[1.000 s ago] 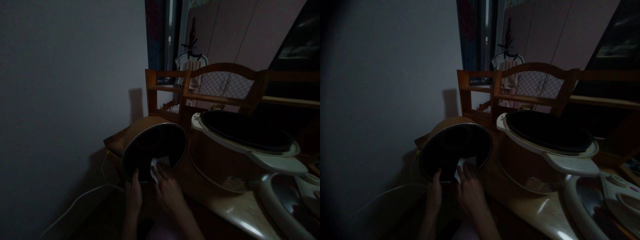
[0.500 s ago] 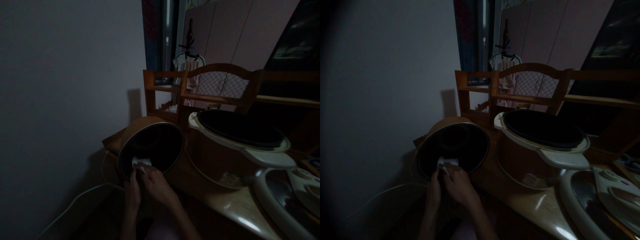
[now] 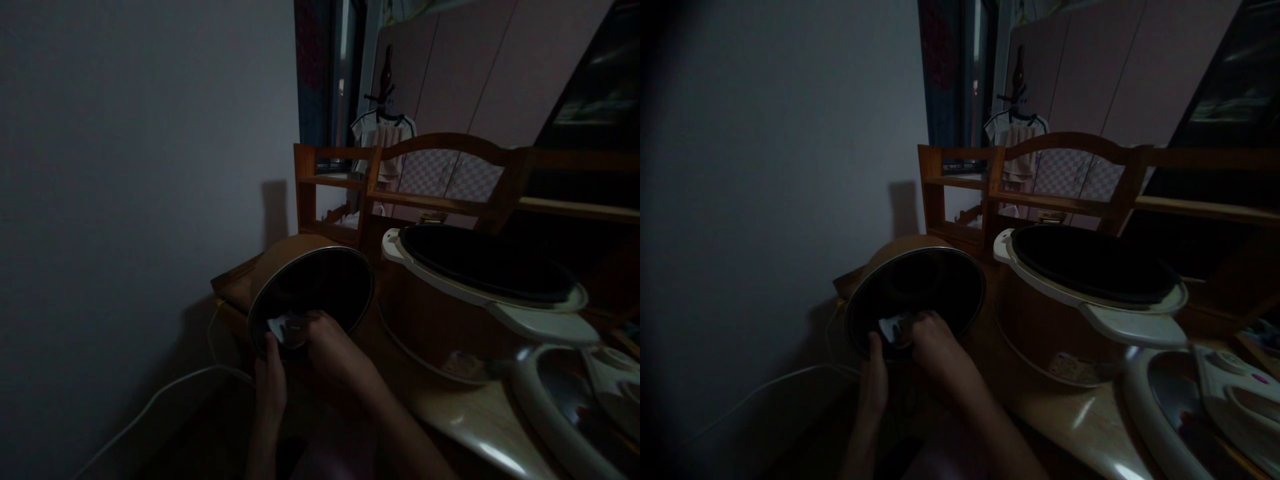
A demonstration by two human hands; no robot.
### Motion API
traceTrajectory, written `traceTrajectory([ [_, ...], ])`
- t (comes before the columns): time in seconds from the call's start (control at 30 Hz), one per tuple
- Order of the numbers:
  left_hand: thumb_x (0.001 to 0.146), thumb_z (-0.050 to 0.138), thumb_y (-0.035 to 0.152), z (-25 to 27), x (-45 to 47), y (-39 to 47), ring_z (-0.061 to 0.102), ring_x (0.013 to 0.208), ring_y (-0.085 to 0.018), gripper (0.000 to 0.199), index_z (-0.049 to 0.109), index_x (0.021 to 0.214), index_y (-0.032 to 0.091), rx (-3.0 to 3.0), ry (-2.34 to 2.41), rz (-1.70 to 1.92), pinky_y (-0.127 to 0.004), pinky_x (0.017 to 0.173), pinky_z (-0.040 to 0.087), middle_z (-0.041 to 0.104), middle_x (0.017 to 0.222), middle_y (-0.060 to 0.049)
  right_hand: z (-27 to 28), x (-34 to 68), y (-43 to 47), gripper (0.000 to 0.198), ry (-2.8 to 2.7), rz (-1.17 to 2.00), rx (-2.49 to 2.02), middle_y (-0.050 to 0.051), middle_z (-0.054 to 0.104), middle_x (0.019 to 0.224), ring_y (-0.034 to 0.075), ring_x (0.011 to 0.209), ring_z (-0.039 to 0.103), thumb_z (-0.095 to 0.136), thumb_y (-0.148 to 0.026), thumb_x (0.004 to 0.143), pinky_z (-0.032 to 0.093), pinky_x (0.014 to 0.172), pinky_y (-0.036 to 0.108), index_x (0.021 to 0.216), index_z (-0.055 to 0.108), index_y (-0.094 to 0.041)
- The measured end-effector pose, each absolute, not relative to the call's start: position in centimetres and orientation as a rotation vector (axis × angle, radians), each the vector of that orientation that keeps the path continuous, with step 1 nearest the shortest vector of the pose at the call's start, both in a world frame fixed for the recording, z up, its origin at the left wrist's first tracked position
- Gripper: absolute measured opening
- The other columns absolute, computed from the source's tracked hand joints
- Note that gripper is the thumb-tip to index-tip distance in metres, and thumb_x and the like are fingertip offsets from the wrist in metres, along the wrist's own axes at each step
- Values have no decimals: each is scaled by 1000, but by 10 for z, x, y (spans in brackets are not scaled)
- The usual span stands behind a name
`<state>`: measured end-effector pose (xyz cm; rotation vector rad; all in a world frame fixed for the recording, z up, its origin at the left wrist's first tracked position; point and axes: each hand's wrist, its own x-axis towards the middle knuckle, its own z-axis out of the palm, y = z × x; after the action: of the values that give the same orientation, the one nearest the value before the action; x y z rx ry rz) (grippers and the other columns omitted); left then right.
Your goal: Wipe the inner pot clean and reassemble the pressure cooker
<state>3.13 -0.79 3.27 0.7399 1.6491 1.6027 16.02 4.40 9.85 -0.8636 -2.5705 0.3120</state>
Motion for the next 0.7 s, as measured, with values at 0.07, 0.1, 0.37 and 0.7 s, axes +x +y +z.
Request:
traceTrajectory([
  [0.07, 88, 36, 73, 32, 32, -8, 51, 132, -30, 77, 64, 125, 12, 776, 1626, 1649, -42, 113, 37, 64, 133, -16, 97, 163, 43, 36, -2604, 126, -862, 5, 67, 123, 20, 124, 55, 54, -1, 87, 35, 112, 37, 104, 76, -24],
  [0.1, 89, 36, 73, 31, 32, -8, 50, 134, -31, 78, 63, 125, 11, 785, 1634, 1653, -42, 113, 36, 63, 134, -16, 96, 165, 43, 31, -2621, 59, -875, 7, 64, 129, 23, 127, 51, 54, -3, 89, 31, 115, 43, 103, 75, -21],
  [0.37, 88, 32, 75, 29, 32, -9, 40, 141, -33, 85, 58, 133, 8, 749, 1735, 1569, -46, 118, 28, 54, 143, -21, 101, 167, 24, 57, -2408, -43, -1249, 13, 49, 145, 29, 128, 48, 55, -9, 87, 44, 102, 43, 143, 50, -18],
  [0.7, 86, 30, 78, 28, 29, -9, 47, 136, -35, 89, 61, 128, 7, 693, 1775, 1476, -47, 114, 35, 59, 136, -22, 66, 131, 38, 36, -2369, 321, -1167, 11, 63, 109, 26, 112, 54, 56, -9, 75, 41, 101, 37, 109, 65, -17],
])
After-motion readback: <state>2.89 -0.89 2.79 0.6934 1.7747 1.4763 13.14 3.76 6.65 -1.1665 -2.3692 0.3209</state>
